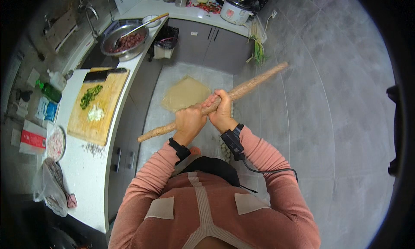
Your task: The person breaks a long root vegetable in half by hand and places the pieces on the counter. They then transfer small reddish oval items into a bowl, add a white powder, and mix the contents by hand.
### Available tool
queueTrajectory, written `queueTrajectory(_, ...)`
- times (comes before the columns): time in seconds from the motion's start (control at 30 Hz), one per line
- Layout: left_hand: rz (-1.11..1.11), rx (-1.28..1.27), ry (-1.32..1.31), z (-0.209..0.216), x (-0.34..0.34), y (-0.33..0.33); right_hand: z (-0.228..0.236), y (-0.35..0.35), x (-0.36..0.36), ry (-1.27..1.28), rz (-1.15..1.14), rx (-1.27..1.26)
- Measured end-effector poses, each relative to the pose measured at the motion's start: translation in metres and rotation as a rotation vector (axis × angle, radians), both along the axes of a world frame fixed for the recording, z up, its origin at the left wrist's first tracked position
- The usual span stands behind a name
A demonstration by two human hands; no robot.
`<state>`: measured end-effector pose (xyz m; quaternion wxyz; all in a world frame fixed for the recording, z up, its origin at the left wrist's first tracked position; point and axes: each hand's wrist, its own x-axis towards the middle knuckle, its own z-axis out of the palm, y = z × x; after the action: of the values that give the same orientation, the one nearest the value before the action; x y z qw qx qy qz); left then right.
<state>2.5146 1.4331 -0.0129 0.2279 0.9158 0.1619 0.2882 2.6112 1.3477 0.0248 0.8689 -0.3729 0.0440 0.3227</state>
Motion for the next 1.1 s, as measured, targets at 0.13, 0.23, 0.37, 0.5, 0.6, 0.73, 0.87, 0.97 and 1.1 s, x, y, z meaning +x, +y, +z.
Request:
queueTrajectory(0.13,0.006,0.053,-0.091,0.004,0.072,0.01,-0.008,0.019,0.079,0.005,-0.013,0.0)
queueTrajectory(0.23,0.028,0.079,-0.111,0.003,0.107,0.024,-0.01,0.027,0.127,0.014,0.16,0.122)
queueTrajectory(0.37,0.078,0.156,-0.119,0.0,0.148,0.051,-0.009,0.047,0.174,0.004,0.195,0.048)
queueTrajectory(0.5,0.12,0.048,0.141,-0.012,0.169,0.083,-0.016,0.074,0.197,0.077,0.292,-0.001)
queueTrajectory(0.6,0.034,-0.1,0.192,-0.013,0.189,0.124,-0.012,0.079,0.225,-0.086,0.551,-0.034)
queueTrajectory(0.73,0.006,-0.231,0.276,-0.008,0.21,0.162,0.009,0.081,0.261,-0.494,0.722,-0.615)
queueTrajectory(0.87,-0.009,-0.32,0.349,-0.002,0.225,0.189,0.042,0.108,0.288,-1.909,0.427,-0.726)
queueTrajectory(0.97,-0.048,-0.391,0.384,0.003,0.231,0.203,0.051,0.141,0.309,-2.439,0.397,-0.593)
queueTrajectory(1.1,-0.105,-0.493,0.43,0.016,0.229,0.212,0.036,0.16,0.337,-2.071,1.065,-0.734)
